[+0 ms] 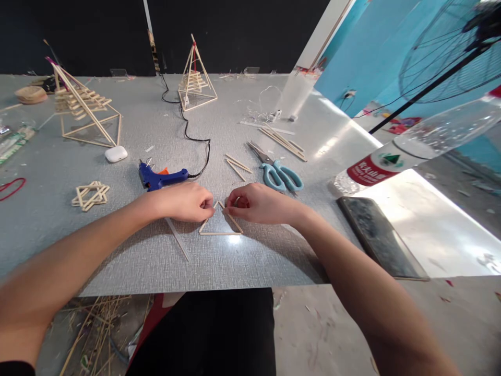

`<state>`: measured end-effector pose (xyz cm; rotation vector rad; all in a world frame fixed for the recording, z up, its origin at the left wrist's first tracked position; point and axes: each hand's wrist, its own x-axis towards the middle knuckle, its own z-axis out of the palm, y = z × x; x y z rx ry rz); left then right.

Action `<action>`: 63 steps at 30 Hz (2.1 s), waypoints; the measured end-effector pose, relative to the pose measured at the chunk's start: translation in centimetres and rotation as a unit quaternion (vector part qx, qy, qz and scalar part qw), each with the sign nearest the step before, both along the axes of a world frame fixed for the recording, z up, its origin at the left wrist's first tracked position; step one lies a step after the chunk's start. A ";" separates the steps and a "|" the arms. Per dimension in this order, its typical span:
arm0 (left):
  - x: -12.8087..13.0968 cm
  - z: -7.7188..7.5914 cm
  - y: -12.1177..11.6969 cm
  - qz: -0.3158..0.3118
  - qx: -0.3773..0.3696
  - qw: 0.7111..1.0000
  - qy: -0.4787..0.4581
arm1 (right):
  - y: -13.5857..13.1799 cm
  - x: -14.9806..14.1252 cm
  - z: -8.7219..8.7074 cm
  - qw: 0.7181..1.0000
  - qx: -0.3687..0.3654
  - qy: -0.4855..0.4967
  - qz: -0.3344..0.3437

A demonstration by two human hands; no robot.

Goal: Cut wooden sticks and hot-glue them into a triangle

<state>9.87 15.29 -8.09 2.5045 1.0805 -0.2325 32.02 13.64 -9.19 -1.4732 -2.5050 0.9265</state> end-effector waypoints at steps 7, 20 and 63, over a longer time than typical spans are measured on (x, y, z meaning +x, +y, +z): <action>0.0 0.0 -0.1 0.002 0.003 1.000 -0.004 | -0.1 0.0 0.1 1.000 -0.001 -0.001 0.000; -0.3 0.5 0.0 0.013 -0.066 0.997 -0.027 | 0.5 2.2 1.4 0.989 -0.121 -0.001 0.084; -1.7 1.5 1.3 -0.043 -0.195 0.980 -0.019 | 0.5 2.0 2.0 0.986 -0.141 -0.035 0.079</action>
